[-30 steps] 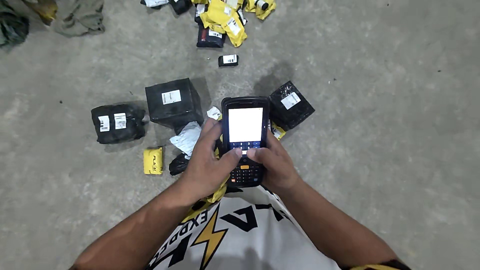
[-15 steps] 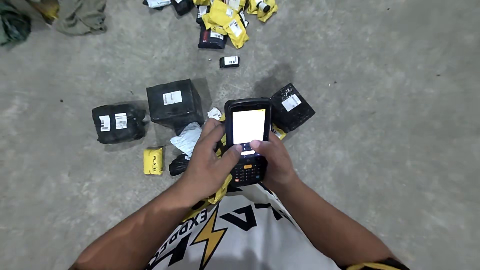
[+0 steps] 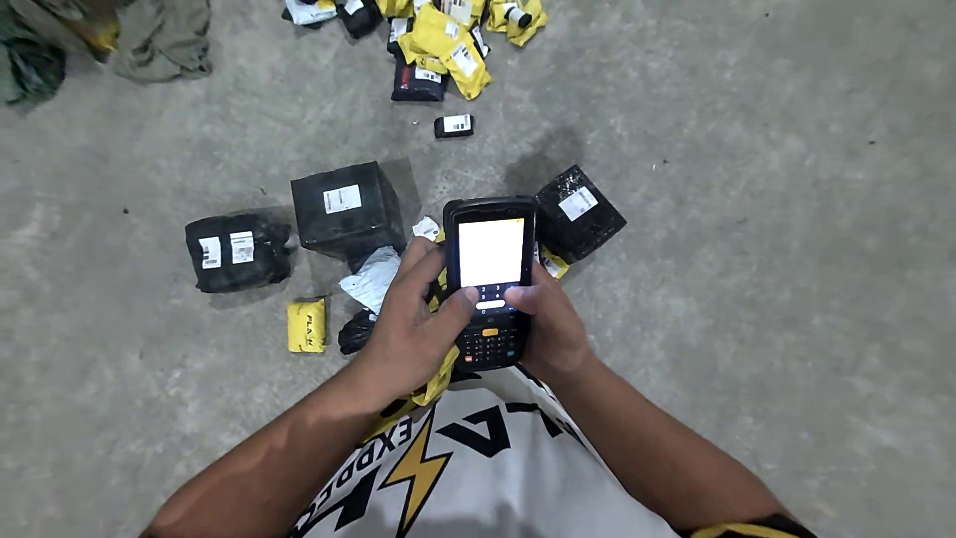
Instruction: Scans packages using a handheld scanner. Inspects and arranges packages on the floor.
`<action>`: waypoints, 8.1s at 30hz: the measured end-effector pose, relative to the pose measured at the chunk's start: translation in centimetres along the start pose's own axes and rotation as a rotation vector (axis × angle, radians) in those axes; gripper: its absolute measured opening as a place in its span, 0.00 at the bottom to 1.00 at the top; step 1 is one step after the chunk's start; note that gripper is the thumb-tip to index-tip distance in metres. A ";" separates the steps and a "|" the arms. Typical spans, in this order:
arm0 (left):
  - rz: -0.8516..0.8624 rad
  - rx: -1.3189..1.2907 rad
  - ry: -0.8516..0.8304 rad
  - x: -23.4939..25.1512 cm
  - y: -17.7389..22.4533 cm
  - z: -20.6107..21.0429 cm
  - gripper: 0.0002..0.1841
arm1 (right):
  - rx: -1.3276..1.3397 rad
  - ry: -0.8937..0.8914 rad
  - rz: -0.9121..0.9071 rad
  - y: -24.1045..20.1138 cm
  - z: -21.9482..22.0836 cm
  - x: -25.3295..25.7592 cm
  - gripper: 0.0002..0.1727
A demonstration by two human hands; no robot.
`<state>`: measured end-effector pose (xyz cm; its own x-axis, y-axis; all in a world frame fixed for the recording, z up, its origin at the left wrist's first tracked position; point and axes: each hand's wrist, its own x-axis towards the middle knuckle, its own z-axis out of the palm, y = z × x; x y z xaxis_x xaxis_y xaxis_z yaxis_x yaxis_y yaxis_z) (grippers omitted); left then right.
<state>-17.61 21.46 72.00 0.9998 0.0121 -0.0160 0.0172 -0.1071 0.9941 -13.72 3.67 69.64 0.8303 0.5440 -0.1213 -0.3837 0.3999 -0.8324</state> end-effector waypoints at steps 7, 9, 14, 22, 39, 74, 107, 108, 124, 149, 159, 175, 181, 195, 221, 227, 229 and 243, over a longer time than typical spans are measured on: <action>0.016 0.013 -0.011 -0.1 0.2 -0.1 0.19 | 0.025 -0.009 0.003 0.0 0.1 -0.3 0.28; 0.024 0.012 -0.018 -0.1 0.2 -0.2 0.19 | 0.021 0.009 0.006 0.0 0.2 -0.2 0.28; 0.007 0.009 -0.012 0.3 0.2 -0.4 0.18 | 0.049 -0.038 0.000 0.0 0.1 -0.1 0.30; 0.018 0.052 -0.042 1.4 -0.1 -2.0 0.21 | 0.119 -0.085 -0.002 0.3 -0.3 0.5 0.31; -0.014 0.092 -0.079 3.1 0.4 -2.8 0.16 | 0.125 -0.064 0.007 -0.1 -0.4 2.1 0.30; -0.486 0.471 0.067 -0.9 -13.2 -19.2 0.42 | 0.238 0.058 -0.072 6.7 8.6 -6.3 0.36; -0.200 -0.071 -0.109 -10.2 -4.2 2.6 0.12 | 0.228 0.166 -0.137 3.1 3.6 -28.9 0.33; -0.189 -0.088 -0.130 -10.1 -4.0 2.8 0.13 | 0.244 0.139 -0.131 3.1 3.7 -28.9 0.34; -0.223 -0.125 -0.163 -10.4 -2.0 5.0 0.15 | 0.249 -0.071 -0.069 3.4 6.5 -27.8 0.32; -0.201 -0.177 -0.204 -11.3 -2.4 4.8 0.17 | 0.253 -0.095 -0.081 4.0 7.3 -28.5 0.34; -0.224 -0.203 -0.184 -11.6 -2.5 4.9 0.18 | 0.268 -0.100 -0.070 4.0 7.1 -28.6 0.33; -0.148 -0.225 -0.259 -10.4 -4.3 4.4 0.20 | 0.274 -0.104 -0.080 3.9 6.6 -28.3 0.34; -0.225 -0.230 -0.208 -11.1 -2.8 4.9 0.17 | 0.261 -0.101 -0.075 3.8 6.6 -28.1 0.35; -0.226 -0.194 -0.208 -11.1 -3.0 4.5 0.17 | 0.184 -0.036 -0.079 4.1 7.2 -28.2 0.33; -1.058 0.889 0.068 -28.6 -27.9 -17.8 0.21 | 0.129 0.383 -0.082 5.3 3.2 -28.0 0.31; -1.172 0.900 0.116 -33.1 -29.5 -20.4 0.23 | 0.111 0.367 -0.078 5.3 3.2 -27.6 0.30; -1.186 0.887 0.150 -34.0 -29.9 -20.9 0.23 | 0.118 0.370 -0.076 5.3 3.2 -27.5 0.30; -1.165 0.911 0.134 -31.6 -29.4 -20.0 0.24 | 0.104 0.376 -0.048 5.1 2.5 -26.9 0.34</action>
<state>-49.88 44.07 45.41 0.4121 0.6103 -0.6765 0.8391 -0.5436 0.0208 -38.95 -7.10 70.00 0.9312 0.2224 -0.2890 -0.3634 0.5015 -0.7851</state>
